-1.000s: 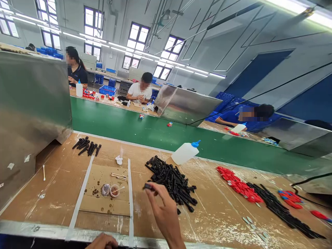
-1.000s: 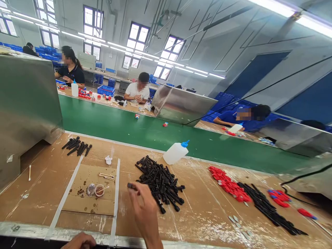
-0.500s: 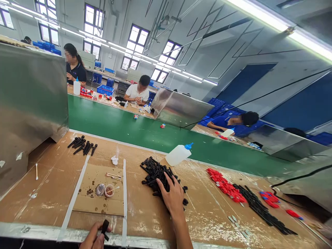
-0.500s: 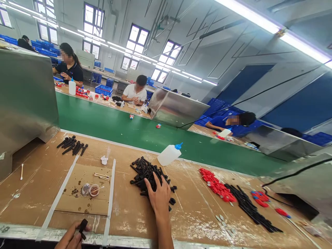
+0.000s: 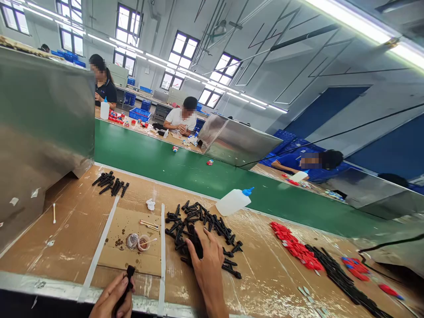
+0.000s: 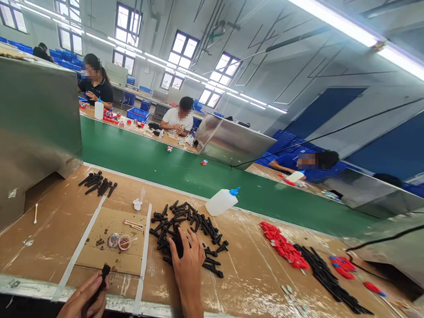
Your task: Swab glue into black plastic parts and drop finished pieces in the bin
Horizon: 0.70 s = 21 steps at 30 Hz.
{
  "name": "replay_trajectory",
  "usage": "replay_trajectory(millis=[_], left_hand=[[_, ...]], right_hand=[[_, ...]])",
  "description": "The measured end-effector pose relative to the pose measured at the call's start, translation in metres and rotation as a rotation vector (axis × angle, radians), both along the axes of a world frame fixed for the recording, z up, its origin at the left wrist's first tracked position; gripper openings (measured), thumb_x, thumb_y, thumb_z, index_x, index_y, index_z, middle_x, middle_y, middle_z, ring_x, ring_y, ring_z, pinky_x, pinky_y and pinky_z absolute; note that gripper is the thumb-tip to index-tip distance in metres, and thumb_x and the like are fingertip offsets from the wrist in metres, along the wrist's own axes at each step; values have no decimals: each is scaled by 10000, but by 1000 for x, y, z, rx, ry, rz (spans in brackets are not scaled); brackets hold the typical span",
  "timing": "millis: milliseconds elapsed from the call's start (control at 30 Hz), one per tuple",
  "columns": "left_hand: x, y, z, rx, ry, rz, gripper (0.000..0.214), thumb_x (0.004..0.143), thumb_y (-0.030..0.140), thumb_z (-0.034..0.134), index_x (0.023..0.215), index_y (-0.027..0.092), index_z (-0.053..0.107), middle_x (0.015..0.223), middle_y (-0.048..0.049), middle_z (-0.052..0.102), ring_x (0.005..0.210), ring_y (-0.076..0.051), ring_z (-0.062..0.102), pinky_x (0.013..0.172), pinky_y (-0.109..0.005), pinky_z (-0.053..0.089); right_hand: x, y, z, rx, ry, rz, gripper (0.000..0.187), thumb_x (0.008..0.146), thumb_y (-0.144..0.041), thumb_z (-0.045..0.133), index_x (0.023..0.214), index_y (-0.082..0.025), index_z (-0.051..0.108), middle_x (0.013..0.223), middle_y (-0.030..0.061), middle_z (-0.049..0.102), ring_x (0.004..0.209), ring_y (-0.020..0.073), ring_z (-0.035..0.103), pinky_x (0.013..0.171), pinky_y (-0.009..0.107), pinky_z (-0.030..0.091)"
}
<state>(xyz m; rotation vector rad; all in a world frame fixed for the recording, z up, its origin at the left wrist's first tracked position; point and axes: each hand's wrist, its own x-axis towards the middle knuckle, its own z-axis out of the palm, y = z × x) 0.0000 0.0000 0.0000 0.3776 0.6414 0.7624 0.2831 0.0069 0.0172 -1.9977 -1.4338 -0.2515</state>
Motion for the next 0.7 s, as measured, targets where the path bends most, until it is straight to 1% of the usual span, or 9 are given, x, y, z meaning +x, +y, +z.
replay_trajectory(millis=[33, 100, 133, 200, 300, 400, 533, 633, 700], left_hand=[[0, 2, 4, -16, -17, -15, 549, 646, 631, 811, 858, 159, 625, 428, 125, 315, 353, -20, 203, 380, -147, 184], [-1, 6, 10, -28, -70, -66, 556, 645, 648, 801, 835, 159, 617, 431, 132, 290, 341, -11, 189, 377, -153, 142], [-2, 8, 13, -24, -102, -94, 546, 657, 652, 790, 821, 163, 610, 431, 134, 277, 334, -9, 185, 378, -157, 130], [-3, 11, 15, -25, -155, -128, 521, 680, 645, 778, 812, 174, 598, 432, 137, 266, 330, -9, 181, 380, -161, 122], [-4, 13, 14, -73, -225, -136, 488, 690, 612, 790, 818, 185, 590, 435, 134, 286, 337, -14, 182, 372, -163, 131], [-6, 14, 11, -99, -291, -140, 447, 719, 576, 788, 831, 190, 593, 447, 130, 304, 338, -14, 182, 368, -162, 144], [-8, 14, 10, -79, -304, -155, 419, 749, 570, 764, 835, 191, 606, 456, 124, 298, 339, -17, 205, 369, -162, 147], [-8, 14, 10, -89, -294, -143, 409, 751, 569, 761, 832, 193, 620, 460, 119, 300, 340, -20, 223, 368, -164, 152], [-6, 14, 7, -95, -298, -130, 402, 747, 563, 767, 832, 195, 630, 455, 119, 300, 336, -19, 225, 367, -162, 158]], right_hand=[[-11, 0, 4, 49, 36, 20, 564, 921, -632, 483, 1266, -214, 635, 1321, 158, 569, 1266, 345, 475, 1081, 582, 339], [-36, 0, 13, 88, 180, 112, 425, 946, -531, 527, 1204, -219, 658, 1212, 116, 647, 1163, 284, 563, 1037, 478, 423], [-50, 1, 17, 70, 275, 170, 359, 948, -488, 550, 1168, -232, 672, 1170, 94, 670, 1119, 260, 592, 1005, 432, 455], [-75, 4, 22, -1, 449, 259, 297, 944, -449, 575, 1131, -248, 688, 1143, 70, 685, 1073, 234, 617, 967, 378, 480], [-101, 12, 23, -40, 592, 302, 290, 929, -450, 599, 1100, -242, 708, 1113, 66, 693, 997, 219, 636, 903, 339, 496], [-112, 18, 21, -40, 618, 311, 263, 926, -446, 607, 1051, -246, 724, 1041, 53, 703, 922, 203, 637, 837, 313, 500], [-117, 23, 21, -31, 616, 353, 215, 920, -423, 630, 1021, -263, 731, 996, 31, 709, 911, 192, 631, 829, 299, 497], [-120, 24, 24, -15, 560, 423, 168, 937, -376, 621, 1022, -277, 728, 986, 9, 719, 915, 173, 638, 819, 274, 497], [-121, 23, 26, 3, 499, 443, 147, 951, -343, 610, 1029, -281, 718, 968, -7, 721, 884, 152, 644, 803, 250, 495]])
